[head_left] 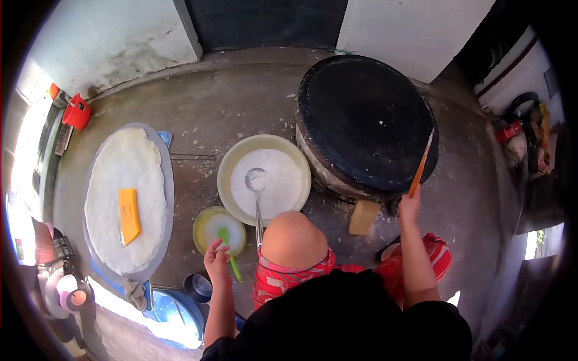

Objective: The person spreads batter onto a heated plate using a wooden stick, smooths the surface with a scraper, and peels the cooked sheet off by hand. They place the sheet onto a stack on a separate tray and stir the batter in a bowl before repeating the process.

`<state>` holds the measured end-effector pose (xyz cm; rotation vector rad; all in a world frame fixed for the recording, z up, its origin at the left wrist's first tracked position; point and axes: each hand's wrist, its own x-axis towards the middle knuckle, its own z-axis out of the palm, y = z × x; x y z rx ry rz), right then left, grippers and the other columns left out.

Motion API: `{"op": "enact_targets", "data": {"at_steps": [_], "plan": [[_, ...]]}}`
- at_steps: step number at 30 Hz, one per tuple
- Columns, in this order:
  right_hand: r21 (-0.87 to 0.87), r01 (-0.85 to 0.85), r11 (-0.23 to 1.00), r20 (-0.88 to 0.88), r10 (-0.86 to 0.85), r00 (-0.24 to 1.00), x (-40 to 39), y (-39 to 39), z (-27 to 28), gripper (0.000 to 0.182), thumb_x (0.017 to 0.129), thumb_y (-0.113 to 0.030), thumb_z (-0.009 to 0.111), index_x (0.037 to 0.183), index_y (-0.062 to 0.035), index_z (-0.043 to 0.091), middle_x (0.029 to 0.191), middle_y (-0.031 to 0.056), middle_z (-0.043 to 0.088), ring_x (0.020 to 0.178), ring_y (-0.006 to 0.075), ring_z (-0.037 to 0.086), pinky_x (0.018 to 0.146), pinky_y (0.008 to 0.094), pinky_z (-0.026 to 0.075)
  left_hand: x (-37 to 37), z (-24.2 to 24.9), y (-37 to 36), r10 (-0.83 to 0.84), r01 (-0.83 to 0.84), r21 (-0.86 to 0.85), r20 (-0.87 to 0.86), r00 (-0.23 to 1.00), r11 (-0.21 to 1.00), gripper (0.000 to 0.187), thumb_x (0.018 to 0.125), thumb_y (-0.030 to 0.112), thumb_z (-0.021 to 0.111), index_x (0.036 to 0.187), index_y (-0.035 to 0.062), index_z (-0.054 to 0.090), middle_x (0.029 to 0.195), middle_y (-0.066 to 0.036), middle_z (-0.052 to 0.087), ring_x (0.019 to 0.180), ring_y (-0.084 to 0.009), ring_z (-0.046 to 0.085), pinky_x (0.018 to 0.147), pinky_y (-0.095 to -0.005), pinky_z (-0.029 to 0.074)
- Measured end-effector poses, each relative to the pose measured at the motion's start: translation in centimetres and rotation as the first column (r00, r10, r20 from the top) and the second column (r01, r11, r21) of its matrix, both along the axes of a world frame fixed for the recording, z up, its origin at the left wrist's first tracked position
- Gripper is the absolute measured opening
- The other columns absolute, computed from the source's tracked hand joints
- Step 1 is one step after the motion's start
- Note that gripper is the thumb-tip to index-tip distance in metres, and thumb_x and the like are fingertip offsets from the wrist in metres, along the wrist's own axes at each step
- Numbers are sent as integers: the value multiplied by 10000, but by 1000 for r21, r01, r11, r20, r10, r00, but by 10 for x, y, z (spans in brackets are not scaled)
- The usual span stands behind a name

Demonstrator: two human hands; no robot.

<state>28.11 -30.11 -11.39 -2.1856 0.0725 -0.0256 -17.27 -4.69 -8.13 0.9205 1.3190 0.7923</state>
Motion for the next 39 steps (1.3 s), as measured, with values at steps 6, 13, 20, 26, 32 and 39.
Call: {"op": "enact_targets", "data": {"at_steps": [6,13,20,26,32,39], "plan": [[35,-857,515,46,855,516,-117,47,74,548,831,19,438,1336,-167,335,704,4,521,559,95,467,554,235,422,27,-10,-6,-111,111,-36,-16,994,993,291,769,55,536,1055,6,553,818,-51,590,719,-92,552,603,-196,416],[221,-761,610,-88,790,607,-108,71,137,465,820,-10,511,1262,-144,456,698,-19,538,580,33,461,557,172,398,5,-84,-13,-153,329,302,-483,862,895,289,749,115,562,1032,59,576,978,-130,558,882,-208,530,735,-285,428],[-438,-899,19,-107,992,73,-153,140,214,347,691,-117,601,1038,-99,612,842,152,614,756,311,591,677,369,475,-12,-146,-37,-226,348,-151,-956,186,925,670,729,228,603,1303,94,285,1311,-166,274,1132,-341,379,841,-535,364],[-632,-612,-476,-469,863,-187,-233,231,133,236,688,-140,551,899,-116,655,782,124,629,763,296,608,693,392,477,-27,-151,-26,-346,303,-252,-883,317,919,481,736,201,572,1170,41,443,1151,-192,466,925,-322,561,736,-384,464],[-448,-785,-427,-606,791,-85,-270,267,40,258,695,-198,569,932,-154,660,870,110,632,835,278,597,727,375,476,-55,-122,-50,-17,64,61,-576,817,996,230,810,175,511,772,-38,586,593,-184,563,643,-312,591,623,-384,448],[-409,-823,-394,-596,799,-87,-267,263,30,205,704,-149,548,875,-138,661,726,78,638,716,225,624,678,328,484,-50,-175,-53,-1,125,154,-627,779,980,263,824,219,502,746,-14,596,675,-226,559,669,-389,560,633,-411,441]]}}
